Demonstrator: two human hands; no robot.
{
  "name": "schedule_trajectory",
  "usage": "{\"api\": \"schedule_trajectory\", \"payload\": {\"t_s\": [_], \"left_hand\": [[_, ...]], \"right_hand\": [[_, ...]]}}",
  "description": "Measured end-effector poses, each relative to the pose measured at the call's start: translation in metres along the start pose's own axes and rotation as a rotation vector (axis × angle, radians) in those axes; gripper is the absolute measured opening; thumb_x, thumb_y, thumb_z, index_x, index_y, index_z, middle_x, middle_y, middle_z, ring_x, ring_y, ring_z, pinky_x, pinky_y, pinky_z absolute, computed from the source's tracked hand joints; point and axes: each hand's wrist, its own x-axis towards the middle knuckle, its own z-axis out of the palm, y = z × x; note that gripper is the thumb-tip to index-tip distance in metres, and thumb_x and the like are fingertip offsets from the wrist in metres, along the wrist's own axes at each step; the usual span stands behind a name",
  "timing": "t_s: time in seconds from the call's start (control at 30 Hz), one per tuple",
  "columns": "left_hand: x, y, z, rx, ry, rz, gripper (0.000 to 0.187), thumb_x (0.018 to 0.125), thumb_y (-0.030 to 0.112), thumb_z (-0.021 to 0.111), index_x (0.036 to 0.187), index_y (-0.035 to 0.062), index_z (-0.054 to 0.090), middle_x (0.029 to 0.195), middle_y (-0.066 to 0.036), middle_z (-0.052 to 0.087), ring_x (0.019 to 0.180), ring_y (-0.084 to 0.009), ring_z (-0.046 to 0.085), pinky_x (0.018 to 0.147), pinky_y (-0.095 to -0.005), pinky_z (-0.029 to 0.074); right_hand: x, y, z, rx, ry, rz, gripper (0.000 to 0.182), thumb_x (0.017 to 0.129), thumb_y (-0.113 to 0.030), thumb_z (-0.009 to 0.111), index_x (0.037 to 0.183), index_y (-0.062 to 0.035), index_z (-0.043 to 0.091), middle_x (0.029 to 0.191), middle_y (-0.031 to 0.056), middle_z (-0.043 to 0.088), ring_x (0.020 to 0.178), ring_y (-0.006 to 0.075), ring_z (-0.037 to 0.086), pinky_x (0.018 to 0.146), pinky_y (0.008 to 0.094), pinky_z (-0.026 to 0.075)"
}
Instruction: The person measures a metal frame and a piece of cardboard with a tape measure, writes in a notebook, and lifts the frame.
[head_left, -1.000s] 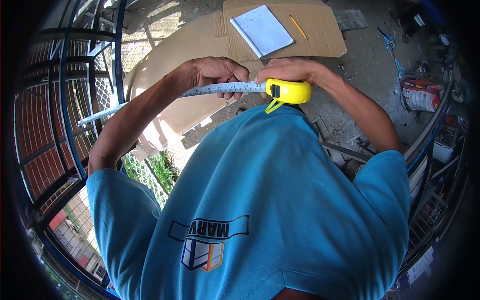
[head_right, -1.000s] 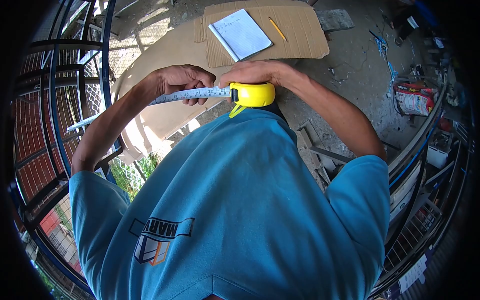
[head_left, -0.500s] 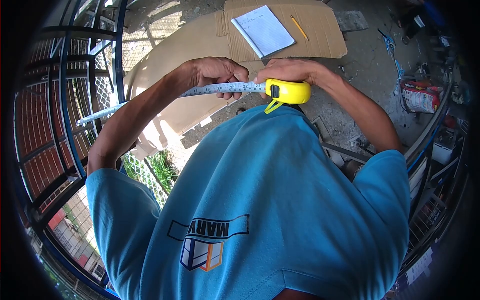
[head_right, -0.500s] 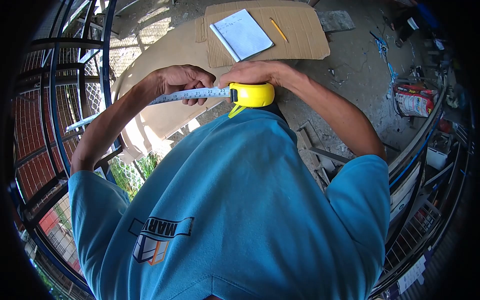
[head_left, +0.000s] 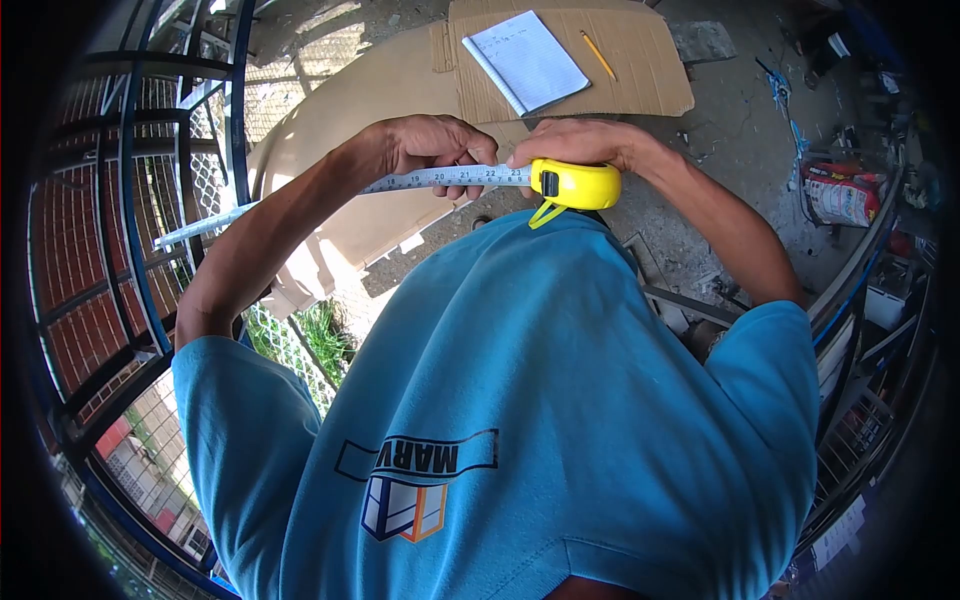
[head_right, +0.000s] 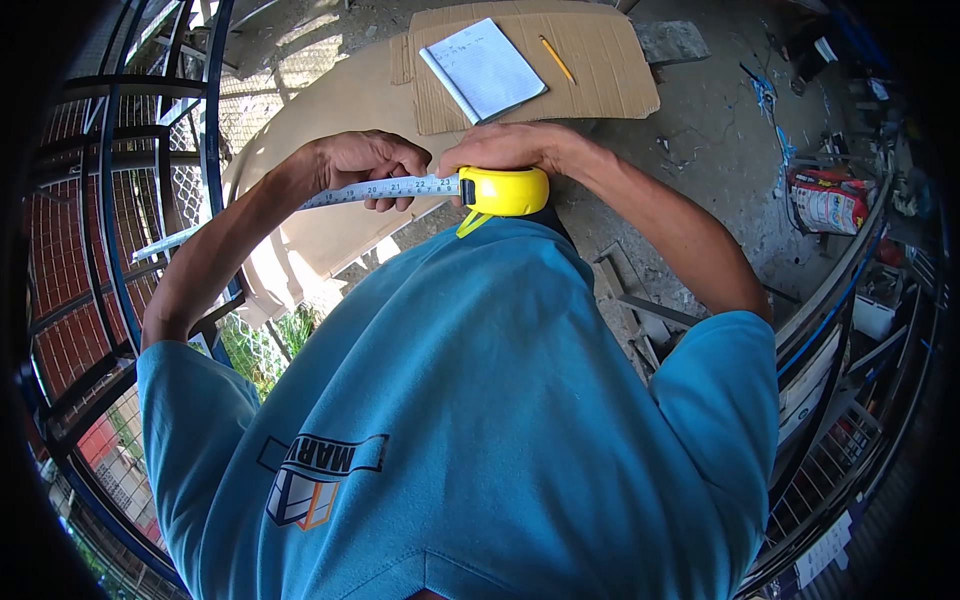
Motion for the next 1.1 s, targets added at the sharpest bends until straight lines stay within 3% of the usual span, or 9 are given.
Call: {"api": "schedule_trajectory", "payload": {"t_s": [0.2, 0.63, 0.7, 0.93, 1.1], "left_hand": [[0.0000, -0.0008, -0.0015, -0.001, -0.018, 0.008, 0.014, 0.082, 0.022, 0.058, 0.074, 0.0102, 0.056, 0.057, -0.005, 0.060, 0.042, -0.0083, 0.052, 0.037, -0.0192, 0.036], [0.0012, -0.0018, -0.0009, 0.009, 0.006, -0.007, 0.013, 0.082, 0.021, 0.058, 0.076, 0.0085, 0.058, 0.059, -0.005, 0.060, 0.043, -0.0075, 0.052, 0.037, -0.0192, 0.037], [0.0007, -0.0019, -0.0004, 0.011, 0.004, -0.005, 0.013, 0.082, 0.020, 0.057, 0.077, 0.0083, 0.058, 0.059, -0.004, 0.060, 0.044, -0.0075, 0.053, 0.038, -0.0191, 0.037], [0.0024, -0.0029, -0.0017, 0.019, -0.021, 0.009, 0.014, 0.083, 0.021, 0.057, 0.079, 0.0077, 0.059, 0.060, -0.004, 0.060, 0.044, -0.0076, 0.053, 0.038, -0.0192, 0.038], [0.0040, -0.0033, -0.0003, 0.018, -0.015, -0.002, 0.015, 0.083, 0.022, 0.057, 0.079, 0.0075, 0.058, 0.060, -0.004, 0.060, 0.044, -0.0077, 0.052, 0.038, -0.0192, 0.038]], "right_hand": [[-0.0068, -0.0089, 0.0033, 0.008, 0.017, -0.037, 0.041, 0.079, -0.040, 0.056, 0.090, -0.0020, 0.067, 0.075, 0.0071, 0.066, 0.056, 0.0104, 0.059, 0.049, 0.0219, 0.046], [-0.0107, -0.0115, 0.0073, -0.045, 0.098, 0.012, 0.039, 0.079, -0.039, 0.055, 0.089, -0.0022, 0.066, 0.076, 0.0048, 0.066, 0.059, 0.0101, 0.059, 0.051, 0.0227, 0.045], [-0.0104, -0.0114, 0.0067, 0.018, 0.080, 0.019, 0.045, 0.076, -0.043, 0.062, 0.086, 0.0007, 0.068, 0.075, 0.0072, 0.066, 0.057, 0.0095, 0.059, 0.050, 0.0210, 0.046], [-0.0050, -0.0049, 0.0048, 0.024, 0.039, -0.015, 0.046, 0.077, -0.045, 0.062, 0.084, 0.0001, 0.068, 0.070, 0.0061, 0.065, 0.055, 0.0083, 0.059, 0.048, 0.0206, 0.046], [-0.0093, -0.0105, 0.0057, -0.053, 0.018, 0.044, 0.044, 0.081, -0.043, 0.055, 0.090, -0.0020, 0.066, 0.077, 0.0062, 0.066, 0.060, 0.0109, 0.059, 0.052, 0.0228, 0.045]]}}
